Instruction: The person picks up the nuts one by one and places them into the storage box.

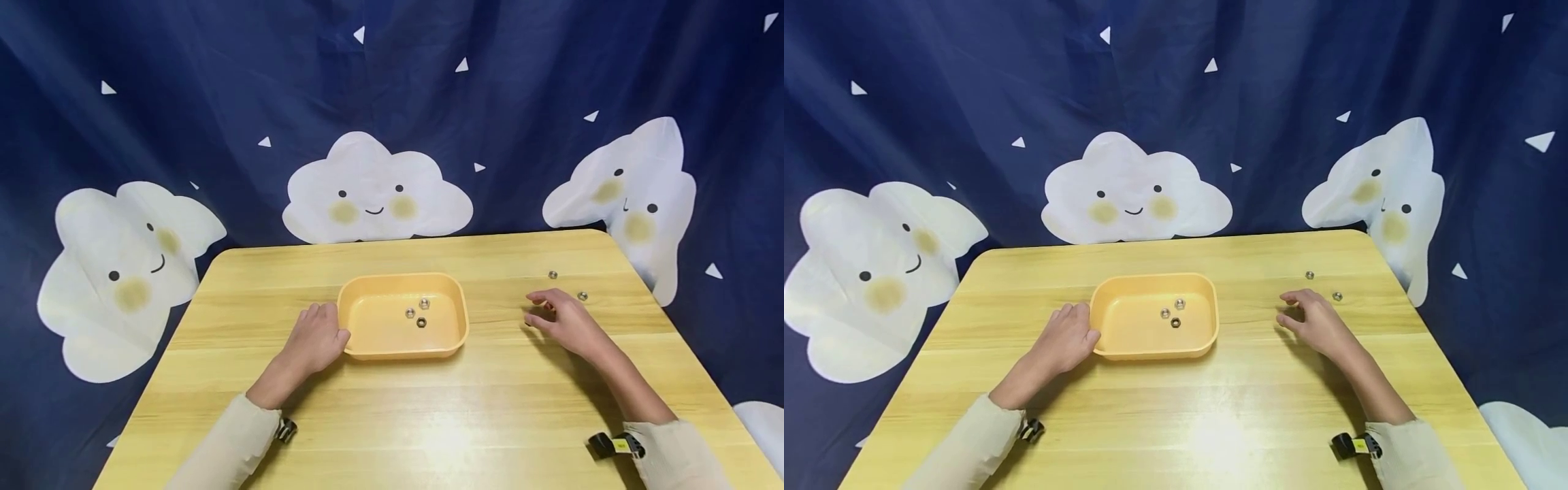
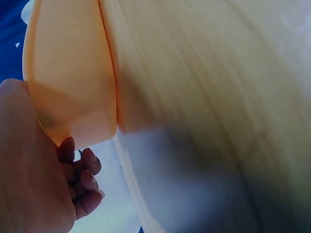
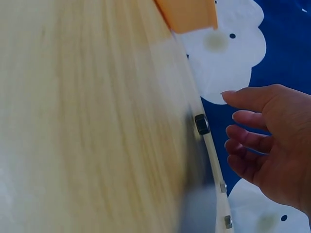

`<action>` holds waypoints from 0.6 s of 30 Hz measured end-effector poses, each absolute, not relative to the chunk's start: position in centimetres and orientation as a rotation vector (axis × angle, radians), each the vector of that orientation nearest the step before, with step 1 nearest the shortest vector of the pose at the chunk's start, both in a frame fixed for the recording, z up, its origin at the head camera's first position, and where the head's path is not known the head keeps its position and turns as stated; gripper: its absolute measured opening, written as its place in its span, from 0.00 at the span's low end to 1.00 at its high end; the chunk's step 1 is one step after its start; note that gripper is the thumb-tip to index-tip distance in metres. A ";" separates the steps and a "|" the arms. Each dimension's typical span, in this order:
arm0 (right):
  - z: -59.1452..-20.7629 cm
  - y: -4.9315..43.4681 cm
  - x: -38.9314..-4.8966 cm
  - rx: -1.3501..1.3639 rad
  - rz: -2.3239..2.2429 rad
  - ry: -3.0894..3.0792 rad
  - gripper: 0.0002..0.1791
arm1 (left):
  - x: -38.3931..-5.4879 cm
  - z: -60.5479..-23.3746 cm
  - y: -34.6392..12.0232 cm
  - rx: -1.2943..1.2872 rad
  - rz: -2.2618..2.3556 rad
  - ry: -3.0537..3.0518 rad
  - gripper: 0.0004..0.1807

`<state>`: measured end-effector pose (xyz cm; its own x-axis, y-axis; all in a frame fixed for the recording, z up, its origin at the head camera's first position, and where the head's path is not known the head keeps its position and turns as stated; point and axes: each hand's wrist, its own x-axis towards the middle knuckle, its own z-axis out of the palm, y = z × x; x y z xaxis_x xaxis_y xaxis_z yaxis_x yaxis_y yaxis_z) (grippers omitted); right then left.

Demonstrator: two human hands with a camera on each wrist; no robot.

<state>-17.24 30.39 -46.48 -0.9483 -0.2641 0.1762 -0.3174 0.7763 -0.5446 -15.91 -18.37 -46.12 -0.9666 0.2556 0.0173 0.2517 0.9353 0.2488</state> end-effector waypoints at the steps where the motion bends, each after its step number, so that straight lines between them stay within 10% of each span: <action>1: -46.6 30.4 -17.2 0.466 0.901 -2.879 0.24 | -15.9 -46.1 -18.4 0.405 0.392 3.074 0.08; 18: -47.5 30.7 -17.5 0.416 0.944 -3.024 0.24 | -15.9 -46.2 -18.4 0.384 0.394 3.063 0.09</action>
<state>-17.49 30.70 -47.46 -0.9647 -0.2621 0.0261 -0.2304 0.7915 -0.5660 -15.93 -18.39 -46.15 -0.9691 0.2467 0.0017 0.2391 0.9375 0.2528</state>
